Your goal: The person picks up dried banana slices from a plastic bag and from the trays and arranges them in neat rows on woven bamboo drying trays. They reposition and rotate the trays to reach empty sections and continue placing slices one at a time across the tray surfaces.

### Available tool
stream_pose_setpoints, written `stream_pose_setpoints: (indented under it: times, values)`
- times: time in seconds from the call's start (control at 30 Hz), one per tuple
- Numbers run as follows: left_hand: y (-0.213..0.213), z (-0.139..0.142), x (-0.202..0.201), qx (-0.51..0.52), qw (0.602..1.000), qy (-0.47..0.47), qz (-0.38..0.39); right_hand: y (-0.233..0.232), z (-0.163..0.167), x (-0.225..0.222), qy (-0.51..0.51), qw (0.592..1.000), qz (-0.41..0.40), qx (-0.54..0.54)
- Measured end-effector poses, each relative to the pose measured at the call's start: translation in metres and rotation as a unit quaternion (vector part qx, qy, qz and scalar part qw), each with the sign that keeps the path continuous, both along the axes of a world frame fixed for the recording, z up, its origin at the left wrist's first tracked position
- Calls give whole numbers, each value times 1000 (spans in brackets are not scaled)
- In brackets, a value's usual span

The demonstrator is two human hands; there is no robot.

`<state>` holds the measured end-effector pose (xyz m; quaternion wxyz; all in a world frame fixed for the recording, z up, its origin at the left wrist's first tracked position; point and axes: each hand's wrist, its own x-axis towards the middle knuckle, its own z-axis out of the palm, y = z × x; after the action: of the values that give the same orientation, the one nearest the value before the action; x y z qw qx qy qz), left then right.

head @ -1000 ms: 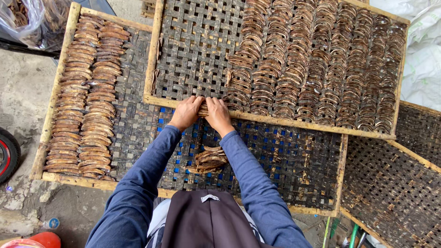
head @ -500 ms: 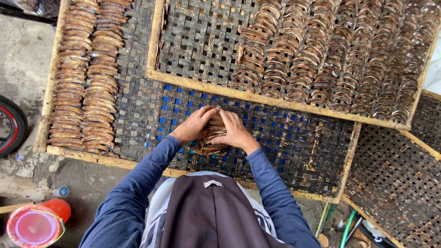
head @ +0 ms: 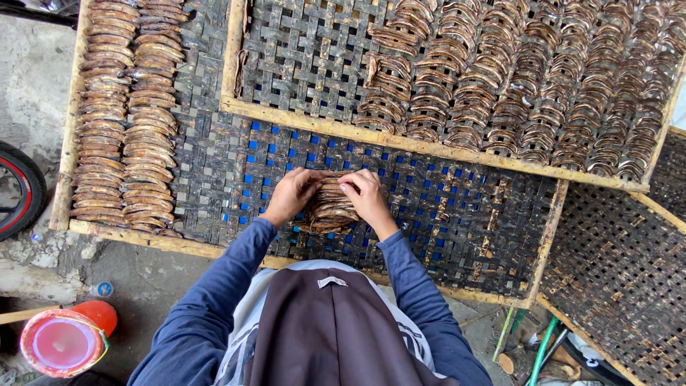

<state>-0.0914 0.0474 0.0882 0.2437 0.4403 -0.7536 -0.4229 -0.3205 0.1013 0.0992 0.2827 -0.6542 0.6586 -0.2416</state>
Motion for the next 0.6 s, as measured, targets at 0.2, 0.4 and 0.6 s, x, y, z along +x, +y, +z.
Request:
stream_pose_setpoints:
  times: [0.2,0.4,0.6]
  values:
    - [8,6,8,-3,999,38,-15,21,22,6,62,992,46,-104]
    - [21,15,10,4,1000,14,-7,29,12,8,16,997,-26,-78]
    - [27,2,1,28,999,-14,44,24,18,9,45,996,-17,-76]
